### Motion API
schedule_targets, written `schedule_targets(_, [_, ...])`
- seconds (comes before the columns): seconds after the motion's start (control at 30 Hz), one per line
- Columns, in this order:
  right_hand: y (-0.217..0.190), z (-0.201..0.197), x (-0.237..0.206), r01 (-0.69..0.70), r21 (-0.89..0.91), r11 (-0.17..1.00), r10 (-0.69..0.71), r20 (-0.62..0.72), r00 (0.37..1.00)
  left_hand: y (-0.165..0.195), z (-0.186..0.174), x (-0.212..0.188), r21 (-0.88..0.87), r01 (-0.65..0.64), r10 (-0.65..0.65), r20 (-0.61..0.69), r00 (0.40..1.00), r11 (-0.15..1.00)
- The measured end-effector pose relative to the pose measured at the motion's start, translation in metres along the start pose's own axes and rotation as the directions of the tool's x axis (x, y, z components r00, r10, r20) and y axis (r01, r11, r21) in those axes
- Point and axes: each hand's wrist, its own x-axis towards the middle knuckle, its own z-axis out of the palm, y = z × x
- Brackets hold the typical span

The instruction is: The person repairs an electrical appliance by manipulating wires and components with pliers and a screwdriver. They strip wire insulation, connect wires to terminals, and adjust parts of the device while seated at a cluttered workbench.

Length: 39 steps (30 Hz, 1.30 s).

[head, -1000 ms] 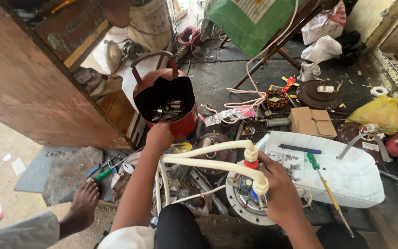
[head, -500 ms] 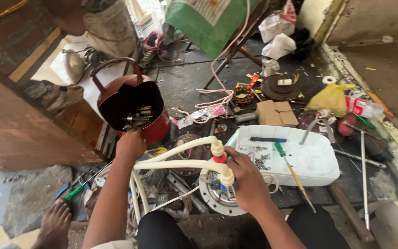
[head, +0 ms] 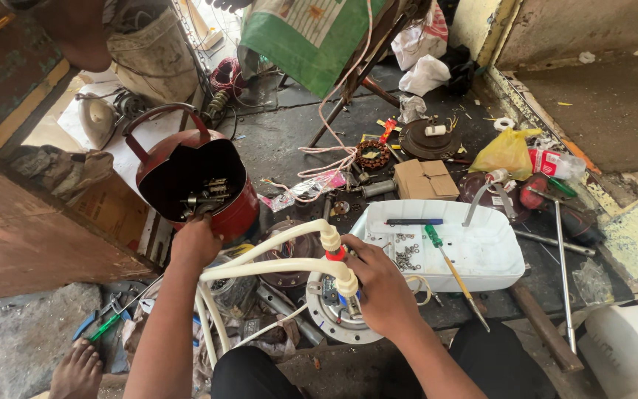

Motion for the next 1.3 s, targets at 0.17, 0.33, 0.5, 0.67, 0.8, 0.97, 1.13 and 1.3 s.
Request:
schedule_targets(0.17, [0.0, 0.001, 0.0, -0.027, -0.009, 1.0, 0.027, 0.018, 0.999, 0.001, -0.002, -0.001, 0.003, 0.002, -0.002, 0.005, 1.0, 1.0])
schedule_targets(0.33, [-0.002, 0.001, 0.0, -0.036, -0.021, 0.999, 0.037, 0.024, 0.999, -0.001, 0.002, -0.001, 0.015, -0.022, 0.022, 0.008, 1.0, 1.0])
schedule_targets(0.5, [-0.004, -0.002, 0.0, -0.044, -0.013, 0.999, 0.045, 0.027, 0.999, 0.0, -0.006, 0.003, -0.01, -0.05, 0.05, 0.066, 0.997, 0.999])
schedule_targets(0.67, [-0.003, -0.004, -0.001, -0.045, 0.007, 0.999, 0.045, 0.029, 0.999, 0.027, -0.062, -0.011, -0.366, 0.007, 0.061, 0.174, 0.983, 0.93])
schedule_targets(0.8, [0.0, -0.003, -0.004, -0.046, -0.035, 0.998, 0.047, 0.035, 0.998, 0.078, -0.083, -0.123, -0.388, -0.557, 0.112, -0.74, 0.663, 0.735])
schedule_targets(0.97, [0.003, 0.002, -0.01, -0.009, -0.026, 1.0, 0.009, -0.01, 1.0, 0.161, -0.052, -0.25, -0.274, -0.685, 0.286, -0.759, 0.585, 0.675])
schedule_targets(1.13, [-0.004, 0.005, -0.017, 0.006, -0.013, 1.0, -0.007, -0.034, 0.999, 0.195, -0.044, -0.26, -0.557, -0.508, 0.196, -0.524, 0.829, 0.657])
schedule_targets(1.3, [-0.01, 0.001, -0.024, 0.003, -0.027, 1.0, -0.005, -0.074, 0.997, 0.213, -0.057, -0.24, -0.895, -0.159, 0.097, -0.13, 0.987, 0.417])
